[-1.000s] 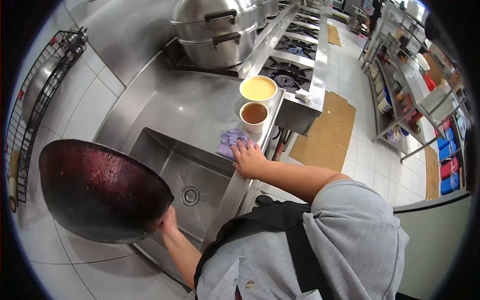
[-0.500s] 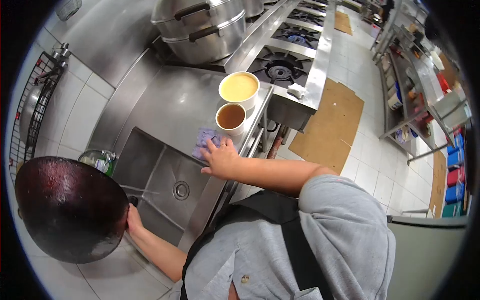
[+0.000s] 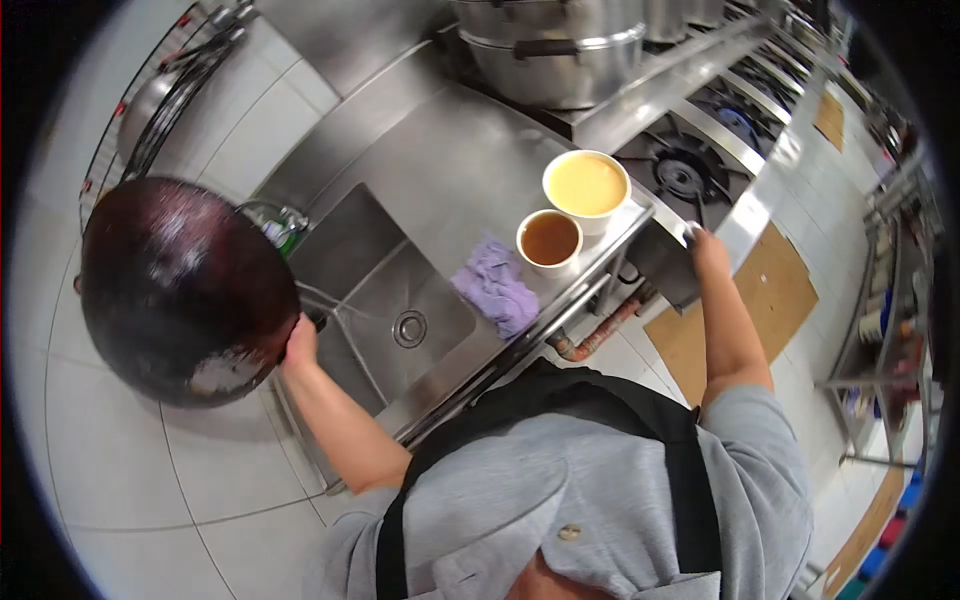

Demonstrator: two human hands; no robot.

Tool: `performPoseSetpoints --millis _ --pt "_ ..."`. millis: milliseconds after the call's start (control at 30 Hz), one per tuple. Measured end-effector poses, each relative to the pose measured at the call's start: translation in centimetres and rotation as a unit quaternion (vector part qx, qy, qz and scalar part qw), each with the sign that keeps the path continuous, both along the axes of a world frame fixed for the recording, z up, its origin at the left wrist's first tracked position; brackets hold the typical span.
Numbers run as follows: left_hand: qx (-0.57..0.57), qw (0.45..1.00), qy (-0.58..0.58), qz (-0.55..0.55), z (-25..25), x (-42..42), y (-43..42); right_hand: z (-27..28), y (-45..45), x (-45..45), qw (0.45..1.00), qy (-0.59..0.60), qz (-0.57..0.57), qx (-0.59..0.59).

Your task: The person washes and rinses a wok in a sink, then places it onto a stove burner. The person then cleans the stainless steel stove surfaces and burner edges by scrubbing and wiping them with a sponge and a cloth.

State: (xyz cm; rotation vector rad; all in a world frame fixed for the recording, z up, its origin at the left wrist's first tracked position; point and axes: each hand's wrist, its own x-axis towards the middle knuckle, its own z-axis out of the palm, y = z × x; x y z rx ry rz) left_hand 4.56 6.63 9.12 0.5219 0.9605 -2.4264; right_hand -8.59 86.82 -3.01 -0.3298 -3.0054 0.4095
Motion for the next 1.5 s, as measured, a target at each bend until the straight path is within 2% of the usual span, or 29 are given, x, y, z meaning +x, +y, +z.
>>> performPoseSetpoints --millis 33,67,133,167,200,300,333,367,400,433,467,500,567,600,667,767,833,900,967,1033,1100,1167,1233,1300,1400,1467,1500 --pt "-0.098 0.995 0.015 0.002 1.1 0.3 2.2 -1.2 0.3 1.0 0.998 0.064 0.001 -0.021" --pt "-0.097 0.995 0.007 0.022 2.4 0.0 4.4 -1.5 0.5 1.4 0.998 0.058 -0.025 -0.020" --pt "-0.060 0.997 0.046 -0.035 1.2 -0.9 3.1 -1.1 0.3 2.5 0.997 0.004 -0.071 -0.015" --pt "-0.102 0.993 0.048 -0.046 3.8 -0.3 6.2 0.8 0.0 3.2 0.995 -0.039 -0.087 -0.009" --pt "-0.143 0.987 0.050 -0.055 6.5 0.0 10.1 2.8 -0.5 3.9 0.993 -0.017 -0.109 -0.039" --pt "-0.139 0.990 0.014 -0.026 5.8 -0.5 10.2 4.3 -0.1 4.1 0.980 0.068 -0.141 -0.126" --pt "-0.141 0.987 0.062 -0.053 5.9 -0.4 10.4 4.5 0.1 4.3 0.975 0.107 -0.135 -0.144" --pt "-0.143 0.980 0.110 -0.084 6.2 -0.4 10.7 5.1 0.0 4.4 0.976 0.105 -0.133 -0.140" --pt "-0.140 0.980 0.110 -0.086 6.5 -0.5 10.7 5.6 -0.2 4.5 0.967 0.177 -0.118 -0.141" --pt "-0.183 0.976 0.089 -0.081 6.9 -0.6 10.8 6.1 -0.2 4.8 0.953 0.246 -0.104 -0.141" --pt "-0.226 0.969 0.069 -0.076 7.1 -0.7 10.8 7.1 -1.1 4.9 0.945 0.254 -0.125 -0.164" --pt "-0.223 0.969 0.067 -0.081 7.2 -0.7 10.3 8.4 -2.3 5.3 0.945 0.253 -0.129 -0.159" --pt "-0.254 0.961 0.047 -0.094 7.2 -0.7 9.2 10.8 -5.0 5.9 0.894 0.270 -0.080 -0.349" --pt "-0.250 0.962 0.048 -0.096 7.1 -0.5 8.8 11.5 -6.1 5.9 0.895 0.271 -0.081 -0.344" --pt "-0.267 0.960 0.025 -0.073 6.9 -0.2 8.0 12.9 -8.7 6.2 0.817 0.247 -0.037 -0.519" --pt "-0.279 0.959 0.000 -0.050 7.0 0.1 8.4 15.6 -13.8 8.0 0.774 0.225 -0.046 -0.590" --pt "-0.267 0.963 -0.021 -0.042 7.1 0.4 8.7 16.4 -16.7 8.6 0.797 0.174 0.065 -0.575" --pt "-0.255 0.966 -0.039 -0.032 6.3 0.5 7.9 17.8 -22.1 9.9 0.867 0.178 0.126 -0.449" --pt "-0.200 0.973 0.057 -0.097 4.2 0.9 5.6 19.0 -28.2 11.3 0.886 0.173 0.196 -0.384" --pt "-0.195 0.972 0.070 -0.113 4.9 2.0 6.2 19.3 -32.5 10.7 0.886 0.260 0.336 -0.186" --pt "-0.192 0.969 0.083 -0.131 4.8 2.8 6.1 18.1 -36.8 8.4 0.885 0.222 0.396 -0.103" --pt "-0.160 0.970 0.105 -0.154 3.4 3.1 5.3 17.4 -41.2 6.3 0.902 0.168 0.397 -0.019" --pt "-0.118 0.974 0.105 -0.160 4.0 4.4 5.6 13.9 -44.3 2.3 0.917 0.049 0.379 0.112" --pt "-0.009 0.980 0.104 -0.168 4.0 5.5 5.4 12.5 -45.3 -0.4 0.933 0.020 0.343 0.107" --pt "-0.041 0.990 0.055 -0.127 4.8 6.8 5.8 9.3 -45.5 -8.4 0.956 -0.023 0.263 0.125" --pt "-0.045 0.994 0.030 -0.095 5.6 8.2 6.2 9.3 -44.0 -13.2 0.973 -0.075 0.183 0.117" --pt "-0.052 0.993 0.032 -0.105 6.0 8.3 6.2 9.1 -43.3 -15.2 0.983 -0.055 0.150 0.096"
